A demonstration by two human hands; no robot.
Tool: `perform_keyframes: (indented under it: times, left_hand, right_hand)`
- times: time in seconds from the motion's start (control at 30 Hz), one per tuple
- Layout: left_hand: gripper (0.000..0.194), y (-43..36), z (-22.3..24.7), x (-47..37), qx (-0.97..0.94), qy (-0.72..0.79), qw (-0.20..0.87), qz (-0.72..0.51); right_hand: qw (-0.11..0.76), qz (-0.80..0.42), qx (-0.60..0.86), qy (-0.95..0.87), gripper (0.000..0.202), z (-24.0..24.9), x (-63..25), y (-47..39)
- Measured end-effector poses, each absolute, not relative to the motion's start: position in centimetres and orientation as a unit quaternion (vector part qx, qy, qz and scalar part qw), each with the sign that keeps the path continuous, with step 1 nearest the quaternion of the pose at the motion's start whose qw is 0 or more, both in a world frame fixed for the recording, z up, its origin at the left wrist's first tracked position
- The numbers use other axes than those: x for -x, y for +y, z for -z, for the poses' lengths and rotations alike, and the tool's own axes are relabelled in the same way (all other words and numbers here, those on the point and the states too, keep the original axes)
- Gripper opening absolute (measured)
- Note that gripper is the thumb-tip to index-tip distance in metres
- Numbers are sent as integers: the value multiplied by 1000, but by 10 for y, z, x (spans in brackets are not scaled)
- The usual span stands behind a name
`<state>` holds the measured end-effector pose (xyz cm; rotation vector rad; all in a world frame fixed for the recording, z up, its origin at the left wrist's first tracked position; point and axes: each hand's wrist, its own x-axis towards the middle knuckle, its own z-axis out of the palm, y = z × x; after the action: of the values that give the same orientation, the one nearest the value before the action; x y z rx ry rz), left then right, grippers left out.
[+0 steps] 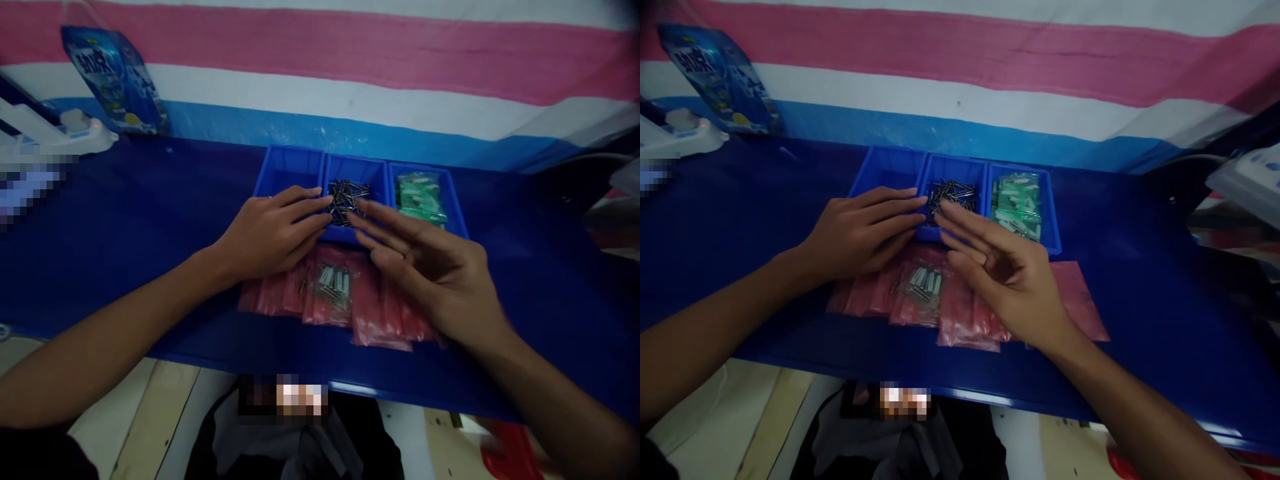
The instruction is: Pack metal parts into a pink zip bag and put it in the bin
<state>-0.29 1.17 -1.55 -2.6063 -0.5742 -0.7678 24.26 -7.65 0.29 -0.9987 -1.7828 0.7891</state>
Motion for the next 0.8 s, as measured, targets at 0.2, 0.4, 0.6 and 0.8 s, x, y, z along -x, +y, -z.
perform_keyframes:
  times: [0.2, 0.4, 0.6, 0.8]
  left_hand:
    - [25, 11, 15, 2, 926, -213, 165, 266]
    - [25, 11, 14, 1, 925, -210, 176, 265]
    - [25, 11, 15, 2, 926, -211, 175, 260]
    - [20, 5, 6, -2, 911, -188, 119, 347]
  right_hand:
    - [341, -100, 380, -854, 34, 4, -251, -77]
    - [251, -115, 353, -894, 25, 15, -248, -74]
    - [322, -293, 456, -776, 24, 7, -245, -78]
    - [432, -448, 476, -621, 21, 0, -239, -82]
